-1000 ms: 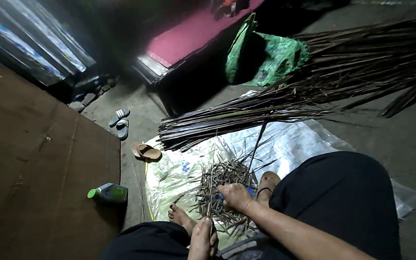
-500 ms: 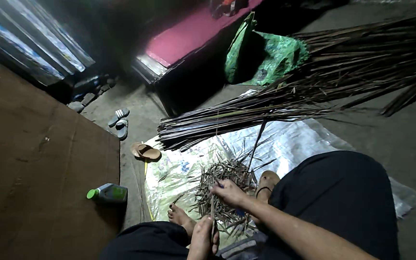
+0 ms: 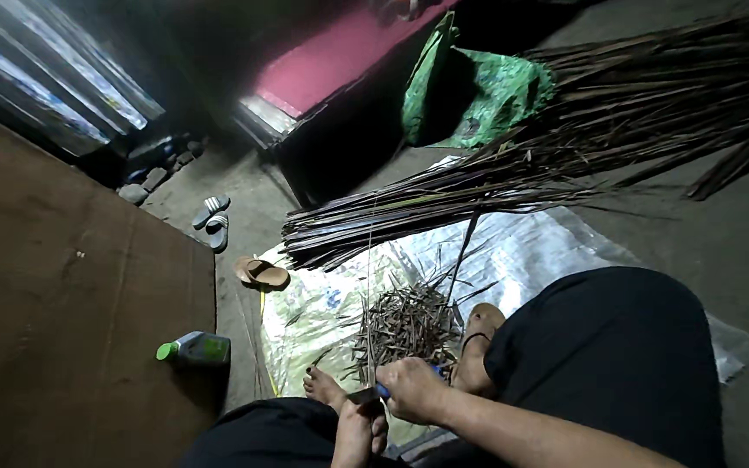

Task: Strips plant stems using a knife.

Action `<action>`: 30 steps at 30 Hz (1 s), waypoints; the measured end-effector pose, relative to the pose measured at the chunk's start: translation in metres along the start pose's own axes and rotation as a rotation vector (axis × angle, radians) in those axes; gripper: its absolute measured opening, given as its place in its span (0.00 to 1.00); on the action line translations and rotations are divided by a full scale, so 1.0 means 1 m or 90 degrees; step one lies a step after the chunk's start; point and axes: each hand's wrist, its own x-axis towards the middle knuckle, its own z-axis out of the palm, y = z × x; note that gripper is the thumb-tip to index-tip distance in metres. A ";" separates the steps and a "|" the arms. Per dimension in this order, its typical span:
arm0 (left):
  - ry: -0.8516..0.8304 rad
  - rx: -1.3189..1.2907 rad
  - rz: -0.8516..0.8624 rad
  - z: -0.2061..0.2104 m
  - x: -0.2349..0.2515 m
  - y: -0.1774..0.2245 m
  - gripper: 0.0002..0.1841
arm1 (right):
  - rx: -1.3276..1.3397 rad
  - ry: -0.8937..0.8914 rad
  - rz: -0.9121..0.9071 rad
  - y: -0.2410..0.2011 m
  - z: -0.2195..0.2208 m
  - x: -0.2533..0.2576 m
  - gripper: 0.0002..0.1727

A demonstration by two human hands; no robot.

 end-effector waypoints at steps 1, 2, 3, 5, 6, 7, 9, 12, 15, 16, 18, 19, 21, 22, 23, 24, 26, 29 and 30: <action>-0.004 -0.007 0.005 -0.001 -0.001 -0.001 0.22 | -0.016 0.018 -0.007 0.001 0.002 0.001 0.12; -0.016 -0.008 0.016 -0.002 -0.001 -0.002 0.22 | -0.028 0.031 -0.007 0.004 0.003 0.002 0.12; -0.034 -0.006 0.032 -0.003 -0.002 -0.004 0.23 | -0.033 0.044 -0.004 0.008 0.003 0.004 0.12; -0.061 0.008 0.047 -0.004 -0.002 -0.006 0.22 | -0.046 0.067 0.006 0.020 0.003 0.009 0.13; -0.068 0.010 0.047 -0.004 -0.001 -0.006 0.22 | -0.045 0.064 0.021 0.024 0.001 0.010 0.14; -0.070 0.013 0.047 -0.004 -0.002 -0.007 0.22 | -0.043 0.060 0.037 0.028 0.000 0.012 0.15; -0.075 0.013 0.050 -0.004 -0.002 -0.008 0.22 | -0.047 0.068 0.072 0.034 -0.004 0.017 0.16; -0.078 0.006 0.053 -0.006 -0.003 -0.011 0.23 | -0.053 0.088 0.116 0.042 -0.009 0.021 0.17; -0.075 -0.002 0.048 -0.005 -0.004 -0.011 0.23 | -0.073 0.107 0.146 0.045 -0.014 0.021 0.17; -0.074 -0.004 0.046 -0.004 -0.004 -0.011 0.23 | -0.072 0.111 0.168 0.047 -0.016 0.022 0.18; -0.075 0.002 0.047 -0.004 -0.005 -0.011 0.23 | -0.038 0.121 0.235 0.051 -0.023 0.023 0.19; -0.075 0.008 0.047 -0.004 -0.007 -0.011 0.23 | -0.010 0.128 0.274 0.054 -0.029 0.024 0.21; -0.069 0.027 0.044 -0.004 -0.008 -0.012 0.22 | 0.040 0.143 0.311 0.058 -0.037 0.022 0.21; -0.066 0.031 0.041 -0.005 -0.007 -0.013 0.22 | 0.084 0.147 0.303 0.056 -0.039 0.021 0.20; -0.061 0.034 0.039 -0.004 -0.005 -0.012 0.22 | 0.150 0.159 0.269 0.054 -0.037 0.019 0.19; -0.058 0.039 0.037 -0.002 -0.004 -0.011 0.22 | 0.236 0.175 0.220 0.052 -0.030 0.019 0.17; -0.058 0.054 0.033 0.000 -0.001 -0.008 0.21 | 0.422 0.177 0.129 0.045 -0.015 0.022 0.15; -0.073 0.063 0.015 -0.001 -0.003 -0.009 0.20 | 0.565 0.168 0.102 0.037 -0.009 0.025 0.13; -0.080 0.067 0.010 -0.002 -0.004 -0.009 0.20 | 0.570 0.186 0.106 0.038 -0.013 0.025 0.13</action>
